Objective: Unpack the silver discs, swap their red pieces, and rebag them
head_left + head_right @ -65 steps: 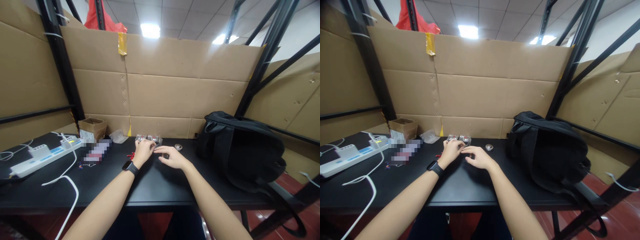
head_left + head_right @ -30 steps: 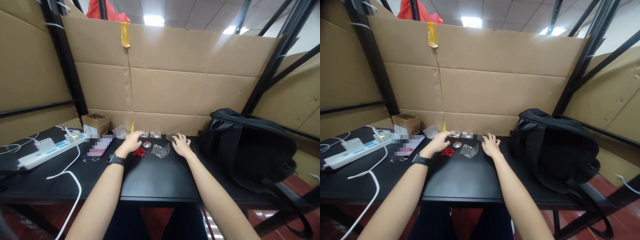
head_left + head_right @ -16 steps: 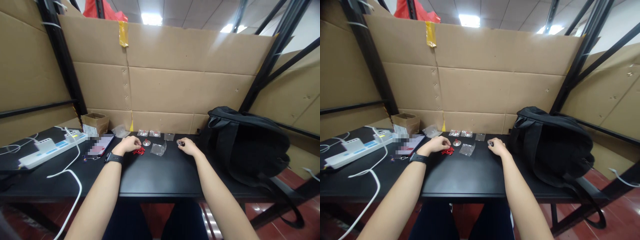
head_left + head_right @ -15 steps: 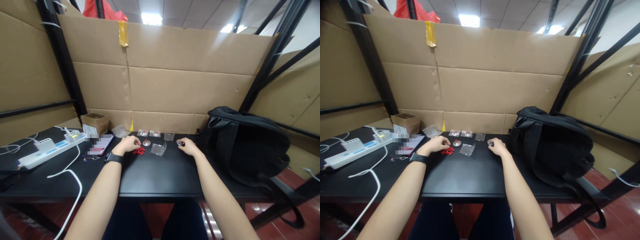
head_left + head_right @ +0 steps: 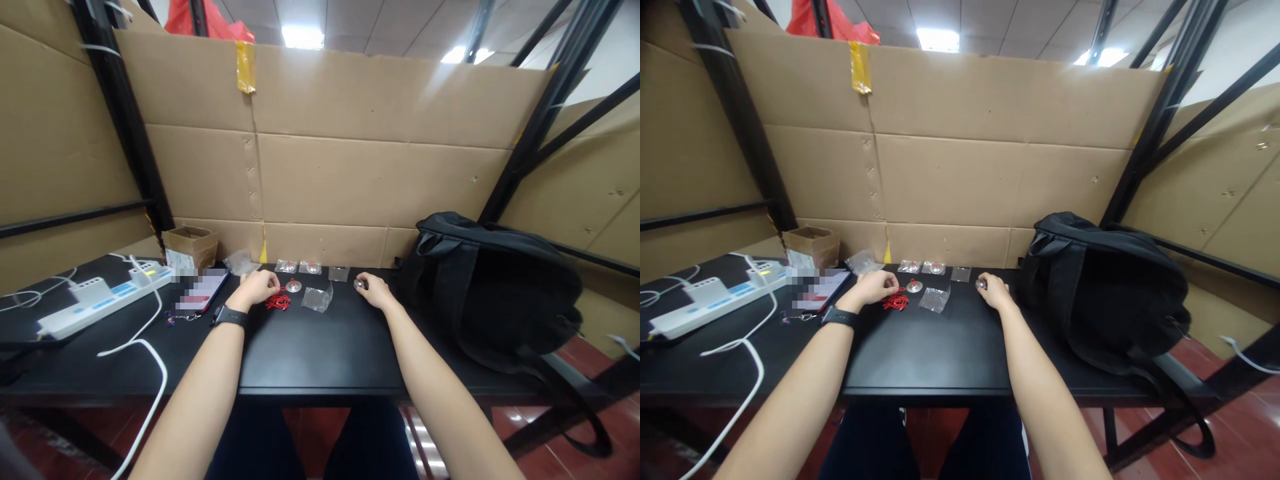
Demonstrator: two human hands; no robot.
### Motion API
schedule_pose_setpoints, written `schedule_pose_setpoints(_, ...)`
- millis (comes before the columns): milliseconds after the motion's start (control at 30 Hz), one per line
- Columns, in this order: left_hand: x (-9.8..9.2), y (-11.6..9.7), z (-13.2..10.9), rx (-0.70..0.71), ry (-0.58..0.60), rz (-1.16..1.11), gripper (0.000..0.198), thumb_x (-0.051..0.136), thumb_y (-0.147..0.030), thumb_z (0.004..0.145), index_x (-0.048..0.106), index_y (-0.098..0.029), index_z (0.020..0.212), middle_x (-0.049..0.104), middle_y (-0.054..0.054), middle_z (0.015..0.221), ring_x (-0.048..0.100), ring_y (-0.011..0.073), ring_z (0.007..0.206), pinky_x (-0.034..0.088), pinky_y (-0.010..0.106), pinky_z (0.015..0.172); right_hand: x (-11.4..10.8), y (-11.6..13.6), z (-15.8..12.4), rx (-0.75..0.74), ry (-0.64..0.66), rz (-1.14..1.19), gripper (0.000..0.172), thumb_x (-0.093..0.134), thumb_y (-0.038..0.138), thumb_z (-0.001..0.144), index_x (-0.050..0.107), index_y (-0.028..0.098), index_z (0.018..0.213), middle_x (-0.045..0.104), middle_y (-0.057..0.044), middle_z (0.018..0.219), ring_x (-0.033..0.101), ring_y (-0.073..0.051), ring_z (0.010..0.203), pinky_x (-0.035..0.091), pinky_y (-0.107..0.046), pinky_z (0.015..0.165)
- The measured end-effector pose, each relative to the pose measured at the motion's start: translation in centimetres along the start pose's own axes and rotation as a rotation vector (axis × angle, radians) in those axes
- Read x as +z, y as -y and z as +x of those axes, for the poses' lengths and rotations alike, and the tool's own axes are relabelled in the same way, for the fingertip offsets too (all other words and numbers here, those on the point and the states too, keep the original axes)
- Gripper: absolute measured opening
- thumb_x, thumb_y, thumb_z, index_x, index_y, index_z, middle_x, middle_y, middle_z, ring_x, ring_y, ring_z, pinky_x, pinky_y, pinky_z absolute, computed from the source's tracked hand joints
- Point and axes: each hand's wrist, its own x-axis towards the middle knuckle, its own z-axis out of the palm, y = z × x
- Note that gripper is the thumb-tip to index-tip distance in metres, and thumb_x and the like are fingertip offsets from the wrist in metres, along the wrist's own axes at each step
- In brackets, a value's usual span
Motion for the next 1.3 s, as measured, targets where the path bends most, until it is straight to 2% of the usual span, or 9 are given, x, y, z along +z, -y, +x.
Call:
schedule_pose_setpoints(167, 0.1, -1.1, 0.1, 0.122, -0.103, -0.209, 0.018, 0.062, -0.035, 0.08, 0.073, -0.025, 0.089, 0.077, -0.001, 0.091, 0.07, 0.0199, 0.09, 0.048, 0.029, 0.083, 0.4, -0.7, 0.3, 0.006, -0.024, 0.069, 0.034, 0.069, 0.022, 0.078, 0.066, 0.026, 0.112, 0.07, -0.005, 0.115, 0.064, -0.022, 0.105, 0.046, -0.033, 0.086)
schedule_pose_setpoints(300, 0.8, -2.3, 0.4, 0.191, -0.164, -0.317, 0.025, 0.058, -0.035, 0.083, 0.077, -0.027, 0.098, 0.077, 0.0, 0.1, 0.069, 0.0213, 0.097, 0.049, 0.03, 0.089, 0.3, -1.0, 0.3, 0.009, -0.032, 0.146, 0.035, 0.074, 0.02, 0.073, 0.069, 0.027, 0.107, 0.073, -0.004, 0.111, 0.066, -0.022, 0.1, 0.048, -0.034, 0.087)
schedule_pose_setpoints(433, 1.5, -2.7, 0.7, 0.215, -0.177, -0.372, 0.028, 0.058, -0.039, 0.083, 0.079, -0.025, 0.097, 0.077, 0.003, 0.103, 0.069, 0.0239, 0.102, 0.05, 0.031, 0.091, 0.1, -0.9, 0.2, 0.012, -0.053, 0.184, 0.032, 0.076, 0.024, 0.071, 0.071, 0.027, 0.103, 0.074, -0.004, 0.105, 0.068, -0.022, 0.095, 0.05, -0.033, 0.085)
schedule_pose_setpoints(633, 1.9, -2.7, 0.7, 0.237, -0.109, -0.378, 0.026, 0.066, -0.044, 0.078, 0.08, -0.026, 0.09, 0.079, 0.002, 0.092, 0.071, 0.0244, 0.093, 0.051, 0.03, 0.086, -0.3, -0.2, -0.1, 0.024, -0.073, 0.142, 0.029, 0.071, 0.022, 0.073, 0.071, 0.028, 0.101, 0.075, -0.003, 0.108, 0.068, -0.023, 0.098, 0.049, -0.033, 0.083)
schedule_pose_setpoints(733, 1.9, -3.0, 0.5, 0.262, -0.109, -0.37, 0.024, 0.065, -0.045, 0.08, 0.08, -0.028, 0.088, 0.079, 0.001, 0.091, 0.071, 0.0236, 0.092, 0.05, 0.03, 0.085, -0.5, 0.2, -0.2, 0.029, -0.074, 0.107, 0.028, 0.069, 0.022, 0.073, 0.07, 0.029, 0.1, 0.075, -0.001, 0.106, 0.068, -0.023, 0.098, 0.048, -0.033, 0.081)
schedule_pose_setpoints(900, 1.8, -4.0, 0.3, 0.309, -0.167, -0.426, 0.027, 0.061, -0.045, 0.086, 0.078, -0.024, 0.086, 0.078, 0.002, 0.086, 0.071, 0.0209, 0.084, 0.051, 0.028, 0.08, -0.7, 0.2, -0.3, 0.042, -0.085, 0.119, 0.023, 0.07, 0.027, 0.074, 0.071, 0.029, 0.097, 0.075, -0.001, 0.102, 0.068, -0.023, 0.095, 0.046, -0.034, 0.08)
schedule_pose_setpoints(1033, 2.1, -5.3, 0.2, 0.317, -0.229, -0.633, 0.028, 0.061, -0.044, 0.086, 0.075, -0.02, 0.089, 0.077, 0.005, 0.085, 0.072, 0.0202, 0.081, 0.053, 0.028, 0.078, -1.2, 0.3, -0.3, 0.05, -0.2, 0.158, 0.026, 0.072, 0.025, 0.071, 0.069, 0.027, 0.097, 0.075, -0.003, 0.102, 0.068, -0.023, 0.094, 0.046, -0.035, 0.08)
schedule_pose_setpoints(1200, 2.9, -7.0, 0.1, 0.237, -0.381, -0.742, 0.022, 0.07, -0.04, 0.08, 0.076, -0.019, 0.086, 0.077, 0.007, 0.09, 0.073, 0.0218, 0.084, 0.055, 0.03, 0.077, -2.5, 3.3, -1.4, -0.12, -0.375, 0.453, 0.025, 0.068, 0.031, 0.075, 0.065, 0.023, 0.098, 0.073, -0.005, 0.098, 0.068, -0.02, 0.084, 0.05, -0.032, 0.077)
schedule_pose_setpoints(1300, 3.4, -7.8, 0.0, 0.198, -0.454, -0.756, 0.018, 0.072, -0.037, 0.079, 0.076, -0.02, 0.084, 0.077, 0.006, 0.088, 0.073, 0.0217, 0.084, 0.055, 0.032, 0.08, -2.9, 6.5, -2.7, -0.228, -0.385, 0.634, 0.027, 0.068, 0.032, 0.078, 0.063, 0.024, 0.103, 0.072, -0.005, 0.103, 0.069, -0.021, 0.092, 0.051, -0.032, 0.076)
